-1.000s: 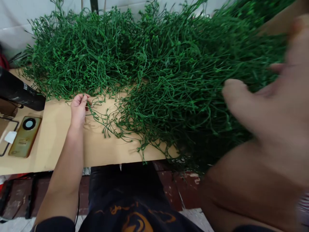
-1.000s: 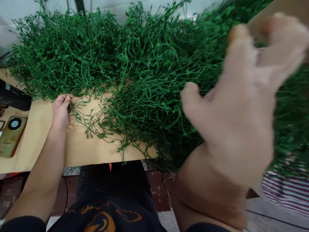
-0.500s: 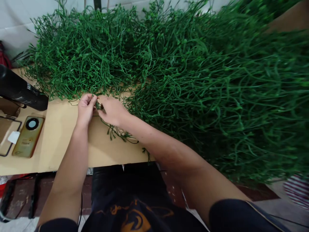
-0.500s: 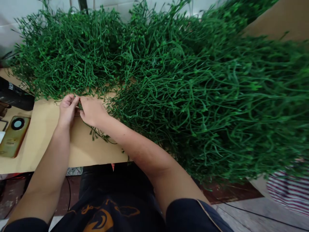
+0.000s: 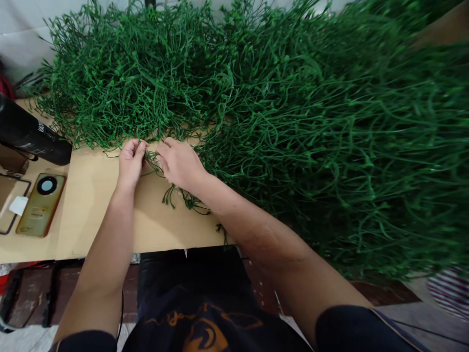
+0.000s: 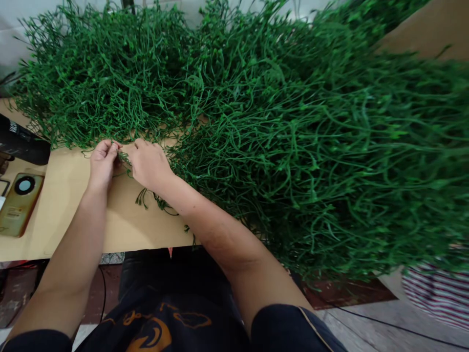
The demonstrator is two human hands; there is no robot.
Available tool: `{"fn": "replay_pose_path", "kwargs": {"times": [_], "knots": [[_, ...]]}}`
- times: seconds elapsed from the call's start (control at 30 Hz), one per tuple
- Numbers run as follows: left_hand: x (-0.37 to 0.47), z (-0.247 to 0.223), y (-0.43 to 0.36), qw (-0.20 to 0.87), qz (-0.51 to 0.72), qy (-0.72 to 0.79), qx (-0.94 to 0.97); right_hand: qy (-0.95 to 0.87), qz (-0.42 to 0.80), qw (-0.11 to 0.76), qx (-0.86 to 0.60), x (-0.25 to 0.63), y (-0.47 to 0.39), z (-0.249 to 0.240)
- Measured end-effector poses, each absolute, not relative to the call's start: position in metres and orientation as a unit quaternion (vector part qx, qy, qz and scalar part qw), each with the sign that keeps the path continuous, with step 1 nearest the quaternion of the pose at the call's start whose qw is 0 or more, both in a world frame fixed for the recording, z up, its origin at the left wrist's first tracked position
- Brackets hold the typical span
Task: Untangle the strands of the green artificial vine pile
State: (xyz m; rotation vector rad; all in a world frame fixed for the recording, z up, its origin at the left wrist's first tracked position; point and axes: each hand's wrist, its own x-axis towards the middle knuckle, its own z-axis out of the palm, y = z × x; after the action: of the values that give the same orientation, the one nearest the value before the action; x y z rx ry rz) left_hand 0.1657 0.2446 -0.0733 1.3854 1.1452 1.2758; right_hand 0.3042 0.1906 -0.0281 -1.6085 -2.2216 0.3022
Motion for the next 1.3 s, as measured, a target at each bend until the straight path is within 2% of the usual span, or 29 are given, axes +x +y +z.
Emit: {"fn": "replay_pose_path", "kwargs": {"times": [0.27,0.57,0.8,1.07,1.3], "knots": [[0.165,-0.063,0.236,0.57,0.437,0.429,0.548,-0.718,0.157,0.285,-0.615,0.306,0.202,-0.04],[0.165,-0.061,0.239,0.597,0.485,0.476,0.427,-0.725,0.189,0.298,-0.592,0.305,0.201,-0.042],[0.162,-0.065,0.238,0.606,0.459,0.413,0.502,-0.681,0.245,0.352,-0.594,0.314,0.204,-0.041],[0.163,-0.061,0.234,0.632,0.454,0.416,0.47,-0.675,0.292,0.396,-0.549,0.319,0.208,-0.051],[0.161,-0.063,0.238,0.635,0.457,0.416,0.463,-0.666,0.27,0.415,-0.558,0.322,0.209,-0.051]]}}
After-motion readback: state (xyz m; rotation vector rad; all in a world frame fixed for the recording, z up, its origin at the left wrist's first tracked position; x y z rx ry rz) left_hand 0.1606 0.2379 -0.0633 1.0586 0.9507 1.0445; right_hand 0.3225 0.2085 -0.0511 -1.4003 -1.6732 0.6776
